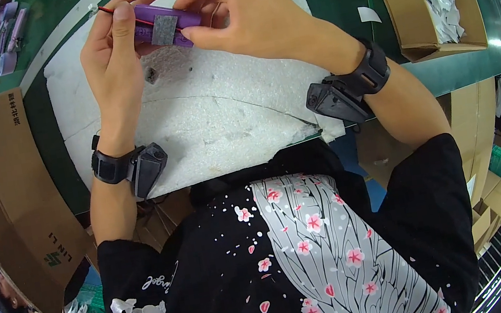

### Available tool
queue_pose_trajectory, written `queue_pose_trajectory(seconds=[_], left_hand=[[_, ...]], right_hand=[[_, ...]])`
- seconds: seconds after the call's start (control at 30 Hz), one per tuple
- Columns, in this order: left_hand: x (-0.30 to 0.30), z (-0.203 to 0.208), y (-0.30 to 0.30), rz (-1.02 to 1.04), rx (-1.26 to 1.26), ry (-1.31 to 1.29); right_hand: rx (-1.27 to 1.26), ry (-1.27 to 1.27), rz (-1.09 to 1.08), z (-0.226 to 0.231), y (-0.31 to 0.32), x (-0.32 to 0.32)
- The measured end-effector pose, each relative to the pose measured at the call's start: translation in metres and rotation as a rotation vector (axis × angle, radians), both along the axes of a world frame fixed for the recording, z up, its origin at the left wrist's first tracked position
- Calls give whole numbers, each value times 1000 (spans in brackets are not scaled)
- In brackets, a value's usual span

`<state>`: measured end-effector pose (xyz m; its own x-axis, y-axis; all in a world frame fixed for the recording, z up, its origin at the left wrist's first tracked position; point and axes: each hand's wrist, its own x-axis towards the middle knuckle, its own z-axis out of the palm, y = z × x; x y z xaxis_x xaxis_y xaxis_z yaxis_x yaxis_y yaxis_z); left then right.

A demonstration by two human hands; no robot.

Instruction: The person assembles a handheld fan by connecting a battery pack to a circuit board, testing the light, and fitting the batteries into the housing. After setting the fan aside, they pick up another battery pack and apply a piece of tape to it.

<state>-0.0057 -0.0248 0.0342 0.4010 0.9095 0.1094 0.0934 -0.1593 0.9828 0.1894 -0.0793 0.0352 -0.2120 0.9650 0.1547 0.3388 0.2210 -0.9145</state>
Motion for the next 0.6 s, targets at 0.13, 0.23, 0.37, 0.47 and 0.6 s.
queue_pose_trajectory(seconds=[0.13, 0.23, 0.37, 0.47, 0.6], left_hand=[[1, 2, -2, -13, 31, 49], [4, 9, -8, 0, -6, 59], [9, 15, -14, 6, -2, 16], [9, 13, -11, -7, 56, 15], [28, -46, 29, -548, 310, -1063]], right_hand=[[-39, 79, 12, -5, 1, 0], [-85, 160, -9, -5, 2, -2], [-131, 186, 14, -3, 0, -1], [-214, 230, 36, 1, 0, 1], [595, 184, 336, -27, 21, 5]])
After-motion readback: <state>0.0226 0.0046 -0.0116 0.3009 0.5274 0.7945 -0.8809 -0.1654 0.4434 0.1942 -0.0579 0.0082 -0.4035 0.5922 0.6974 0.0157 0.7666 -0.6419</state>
